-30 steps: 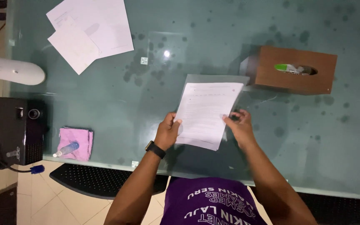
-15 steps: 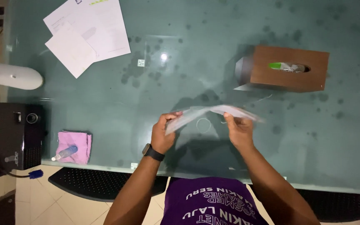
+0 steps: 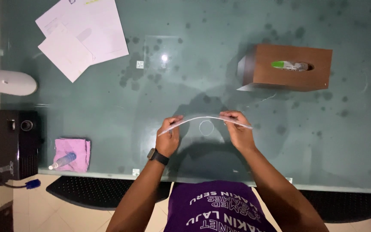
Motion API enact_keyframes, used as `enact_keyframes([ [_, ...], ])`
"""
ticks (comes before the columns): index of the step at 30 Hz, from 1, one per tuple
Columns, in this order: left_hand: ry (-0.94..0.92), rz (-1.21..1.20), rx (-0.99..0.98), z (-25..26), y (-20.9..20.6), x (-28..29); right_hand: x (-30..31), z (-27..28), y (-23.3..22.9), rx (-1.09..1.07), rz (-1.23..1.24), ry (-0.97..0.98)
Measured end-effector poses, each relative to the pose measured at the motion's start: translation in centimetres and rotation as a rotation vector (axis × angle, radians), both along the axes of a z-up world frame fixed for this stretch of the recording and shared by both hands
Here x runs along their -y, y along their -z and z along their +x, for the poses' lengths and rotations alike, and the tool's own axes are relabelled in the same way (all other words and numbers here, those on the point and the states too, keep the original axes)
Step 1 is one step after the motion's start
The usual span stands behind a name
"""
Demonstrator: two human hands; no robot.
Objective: Clearing various items from a glass table and organizing papers into a plastic folder.
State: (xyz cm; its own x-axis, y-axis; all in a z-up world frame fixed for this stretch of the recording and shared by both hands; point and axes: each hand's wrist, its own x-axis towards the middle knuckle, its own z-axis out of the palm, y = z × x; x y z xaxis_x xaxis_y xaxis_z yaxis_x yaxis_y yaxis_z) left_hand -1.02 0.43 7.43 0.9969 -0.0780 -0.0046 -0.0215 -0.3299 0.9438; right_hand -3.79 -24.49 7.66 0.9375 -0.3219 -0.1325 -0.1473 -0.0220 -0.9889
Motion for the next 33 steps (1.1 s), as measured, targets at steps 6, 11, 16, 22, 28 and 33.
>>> enact_keyframes([
  [6, -0.010, 0.021, -0.078, 0.0, -2.4, 0.2, 1.1, -0.9, 0.9, -0.171, -0.126, -0.080],
  [11, 0.030, 0.091, -0.198, -0.5, 2.5, -1.9, 2.0, -1.0, 0.5, -0.439, -0.344, -0.066],
  [16, 0.149, 0.096, -0.329, -0.1, -0.9, -0.8, 1.7, -2.4, -4.4, -0.599, -0.259, 0.002],
  [22, 0.330, 0.135, -0.415, -1.7, -3.7, 2.3, 3.4, -8.5, -6.4, -0.582, -0.083, 0.184],
  [28, 0.539, 0.203, -0.344, -4.4, -5.5, 8.5, 6.9, -15.8, -8.6, -0.514, 0.113, 0.424],
  [33, 0.746, 0.081, -0.393, -9.0, -6.4, 15.3, 11.1, -24.9, -8.3, -0.456, 0.173, 0.593],
])
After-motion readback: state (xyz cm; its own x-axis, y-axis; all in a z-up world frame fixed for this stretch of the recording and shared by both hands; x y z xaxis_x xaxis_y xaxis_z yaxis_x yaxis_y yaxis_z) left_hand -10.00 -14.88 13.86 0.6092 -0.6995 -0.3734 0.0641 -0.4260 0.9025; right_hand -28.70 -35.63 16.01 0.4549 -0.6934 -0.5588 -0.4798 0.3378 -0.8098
